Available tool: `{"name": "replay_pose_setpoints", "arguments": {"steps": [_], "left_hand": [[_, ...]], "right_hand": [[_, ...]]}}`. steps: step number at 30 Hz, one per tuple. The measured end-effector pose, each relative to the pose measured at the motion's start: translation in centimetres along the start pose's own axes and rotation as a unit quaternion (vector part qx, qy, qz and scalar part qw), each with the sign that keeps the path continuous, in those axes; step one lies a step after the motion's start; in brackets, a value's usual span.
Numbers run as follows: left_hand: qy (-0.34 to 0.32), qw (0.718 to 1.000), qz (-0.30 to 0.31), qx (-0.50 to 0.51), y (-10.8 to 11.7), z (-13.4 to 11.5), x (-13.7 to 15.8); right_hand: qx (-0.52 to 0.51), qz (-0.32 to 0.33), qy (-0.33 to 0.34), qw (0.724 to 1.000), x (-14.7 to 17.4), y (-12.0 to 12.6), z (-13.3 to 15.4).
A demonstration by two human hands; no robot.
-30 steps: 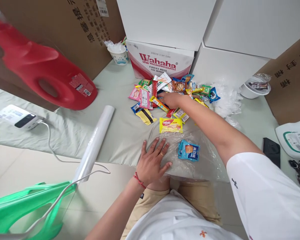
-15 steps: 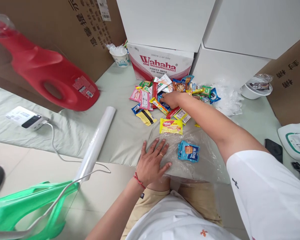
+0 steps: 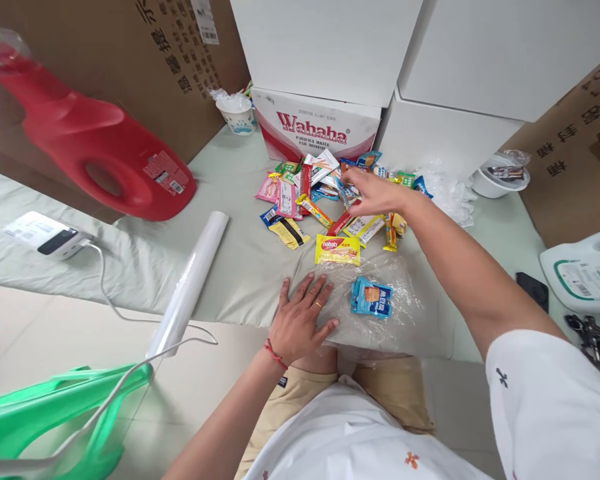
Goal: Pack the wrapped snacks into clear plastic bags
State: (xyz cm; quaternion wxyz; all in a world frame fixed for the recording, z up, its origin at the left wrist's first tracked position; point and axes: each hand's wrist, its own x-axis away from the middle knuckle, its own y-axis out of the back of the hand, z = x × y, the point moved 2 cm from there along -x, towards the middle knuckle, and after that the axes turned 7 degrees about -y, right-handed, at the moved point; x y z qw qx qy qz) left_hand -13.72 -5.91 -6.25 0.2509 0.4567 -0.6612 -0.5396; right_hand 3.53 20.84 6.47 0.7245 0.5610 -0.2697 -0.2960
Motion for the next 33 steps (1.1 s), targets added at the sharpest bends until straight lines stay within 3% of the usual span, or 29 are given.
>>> {"name": "replay_pose_setpoints", "arguments": {"steps": [4,8,12,15,18,21,24,26,29,33], "left_hand": [[-0.019,0.999,-0.038,0.026,-0.4,0.6,0.6],[-0.029,0.985,-0.15,0.074,-0.2,0.8,1.4],[0.004,0.953,-0.289,0.091,1.3,0.1,1.0],[0.009,0.943,-0.324,0.074,2.8,-0.8,-0.8],[-0.018,0.96,-0.271,0.064,3.6,-1.4,-4.0],[-0.034,0.989,-0.143,0.027,3.0,-1.6,-7.9],[-0.045,0.999,-0.012,0.006,1.8,-1.6,-11.4],[-0.052,0.998,0.037,-0.001,1.1,-1.5,-13.0],[-0.054,0.996,0.064,-0.014,0.8,-1.1,-14.4],[-0.012,0.999,0.034,0.008,1.2,-0.2,-15.2]], "right_hand": [[-0.105,0.075,-0.032,0.991,10.0,0.4,1.0],[-0.077,0.137,0.01,0.987,17.8,-2.2,3.4],[0.019,0.136,-0.007,0.99,20.0,-5.3,6.6],[0.042,0.116,-0.017,0.992,19.3,-6.8,7.7],[-0.007,0.059,-0.052,0.997,18.5,-7.5,5.9],[-0.063,-0.028,-0.132,0.989,17.7,-8.1,2.1],[-0.114,-0.002,-0.163,0.98,16.7,-9.5,-0.7],[-0.143,0.025,-0.163,0.976,16.0,-10.3,-1.6],[-0.166,-0.025,-0.153,0.974,15.6,-10.3,-2.5],[-0.175,-0.133,-0.157,0.963,16.4,-8.7,-3.0]]}}
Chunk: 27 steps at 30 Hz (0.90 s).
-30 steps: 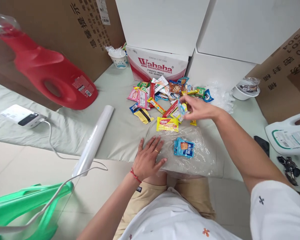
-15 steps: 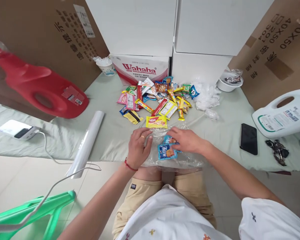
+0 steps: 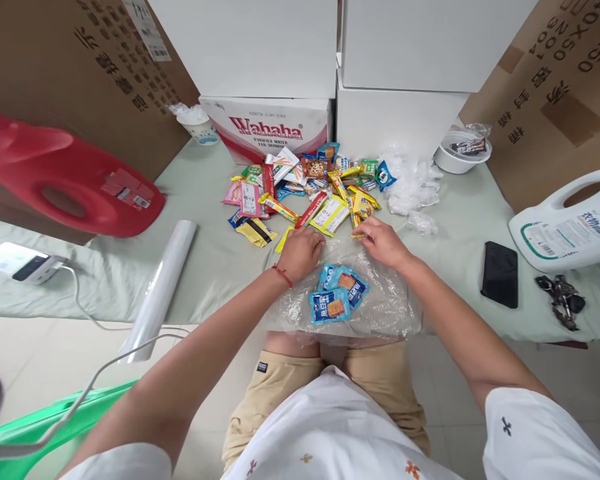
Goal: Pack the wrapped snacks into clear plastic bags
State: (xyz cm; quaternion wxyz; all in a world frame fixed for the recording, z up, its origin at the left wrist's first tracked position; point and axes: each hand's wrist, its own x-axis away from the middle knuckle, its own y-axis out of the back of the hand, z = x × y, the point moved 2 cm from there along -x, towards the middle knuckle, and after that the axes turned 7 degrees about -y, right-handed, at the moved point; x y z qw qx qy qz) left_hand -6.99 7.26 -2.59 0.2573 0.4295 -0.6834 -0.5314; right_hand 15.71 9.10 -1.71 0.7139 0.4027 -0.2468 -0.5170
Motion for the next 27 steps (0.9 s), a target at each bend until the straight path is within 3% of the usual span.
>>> {"name": "replay_pose_setpoints", "arguments": {"steps": [3,8,12,15,20,23,27], "left_hand": [[0.023,1.0,-0.008,0.015,0.1,0.3,-0.1],[0.05,0.998,0.016,-0.029,-0.3,0.1,0.1],[0.062,0.997,0.02,-0.037,-0.4,0.3,0.3],[0.061,0.997,0.018,-0.032,-0.6,0.6,0.4],[0.062,0.998,0.008,-0.02,-0.9,0.8,0.5],[0.064,0.998,0.005,-0.019,-0.8,0.7,0.5],[0.059,0.998,0.007,-0.02,-0.3,0.4,0.5]], "right_hand": [[0.023,-0.023,-0.016,0.999,2.1,0.5,1.1],[0.109,0.107,-0.082,0.985,6.2,-2.0,3.7],[0.073,0.122,-0.102,0.985,6.2,-3.0,3.9],[-0.006,0.114,-0.065,0.991,5.0,-2.7,3.5],[-0.071,0.144,0.055,0.985,3.1,-3.1,4.6],[-0.025,0.125,0.087,0.988,3.4,-3.1,6.1],[0.084,0.107,0.118,0.984,6.5,-2.8,7.9]]}}
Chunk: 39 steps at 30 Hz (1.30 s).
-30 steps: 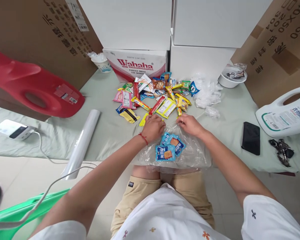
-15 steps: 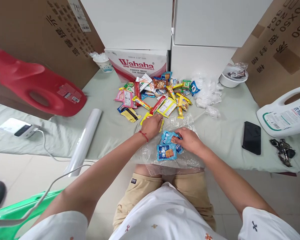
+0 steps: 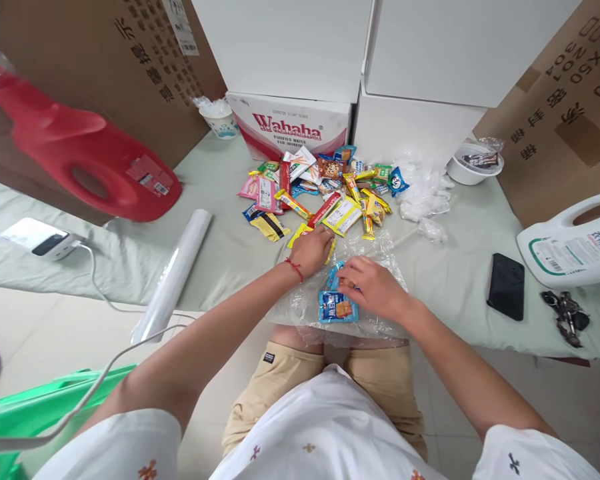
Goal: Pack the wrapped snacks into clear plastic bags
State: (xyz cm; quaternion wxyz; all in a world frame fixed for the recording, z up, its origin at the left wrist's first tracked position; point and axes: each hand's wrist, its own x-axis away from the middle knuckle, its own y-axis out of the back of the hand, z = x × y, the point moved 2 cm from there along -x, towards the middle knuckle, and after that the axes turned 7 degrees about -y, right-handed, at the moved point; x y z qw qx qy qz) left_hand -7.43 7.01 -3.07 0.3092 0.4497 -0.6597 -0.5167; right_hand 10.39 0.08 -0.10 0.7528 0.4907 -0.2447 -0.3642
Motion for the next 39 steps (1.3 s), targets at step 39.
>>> {"name": "replay_pose_setpoints", "arguments": {"steps": [39], "left_hand": [[-0.079,0.995,-0.027,0.055,1.8,-3.3,2.6]], "right_hand": [[0.122,-0.005,-0.199,0.972,7.7,-1.4,-1.6]]}}
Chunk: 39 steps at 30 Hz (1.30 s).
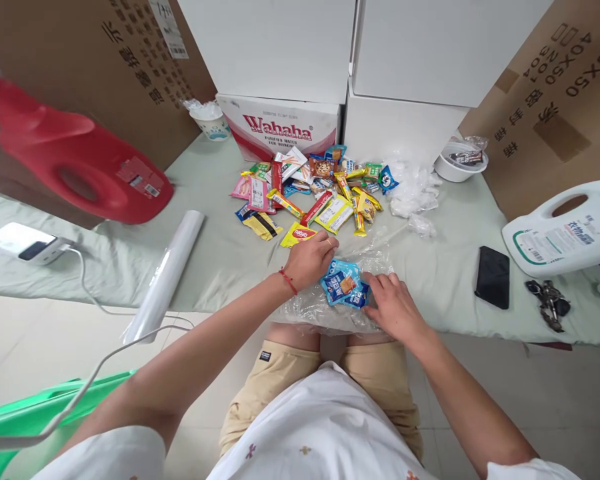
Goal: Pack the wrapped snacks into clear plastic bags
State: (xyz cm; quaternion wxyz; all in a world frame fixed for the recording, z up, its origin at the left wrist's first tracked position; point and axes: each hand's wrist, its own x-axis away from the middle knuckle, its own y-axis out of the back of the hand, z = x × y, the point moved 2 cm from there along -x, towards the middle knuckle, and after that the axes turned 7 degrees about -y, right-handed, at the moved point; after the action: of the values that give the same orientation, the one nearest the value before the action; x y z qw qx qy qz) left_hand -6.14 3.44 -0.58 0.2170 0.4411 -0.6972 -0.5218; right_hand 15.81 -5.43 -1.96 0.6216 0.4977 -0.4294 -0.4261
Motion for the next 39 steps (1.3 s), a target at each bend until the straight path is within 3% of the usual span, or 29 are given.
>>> {"name": "replay_pose_setpoints", "arguments": {"steps": [10,14,18,21,24,30,39], "left_hand": [[-0.017,1.0,-0.022,0.007,-0.1,-0.5,-0.2],[-0.014,1.0,-0.022,0.007,-0.2,-0.4,-0.2],[-0.019,1.0,-0.018,0.003,-0.2,-0.2,-0.3],[-0.019,1.0,-0.01,0.0,-0.1,-0.1,-0.2],[-0.014,1.0,-0.001,-0.007,-0.1,-0.2,-0.1],[0.007,1.0,-0.015,-0.005,-0.2,0.0,0.4],[-0.001,1.0,-0.03,0.002,-0.2,0.0,0.4]], "right_hand": [[-0.102,-0.089,0.029,0.99,-3.2,-1.2,0.4],[-0.135,-0.108,0.123,0.977,-3.1,-1.8,1.1],[-0.05,-0.023,0.257,0.965,-2.9,-1.2,2.3],[0.007,0.056,0.287,0.956,-3.8,0.1,3.4],[0.034,0.072,0.298,0.951,-5.2,1.2,4.6],[0.074,0.027,0.278,0.957,-5.3,1.6,5.1],[-0.04,-0.011,0.189,0.981,-2.8,-0.7,2.2]]}}
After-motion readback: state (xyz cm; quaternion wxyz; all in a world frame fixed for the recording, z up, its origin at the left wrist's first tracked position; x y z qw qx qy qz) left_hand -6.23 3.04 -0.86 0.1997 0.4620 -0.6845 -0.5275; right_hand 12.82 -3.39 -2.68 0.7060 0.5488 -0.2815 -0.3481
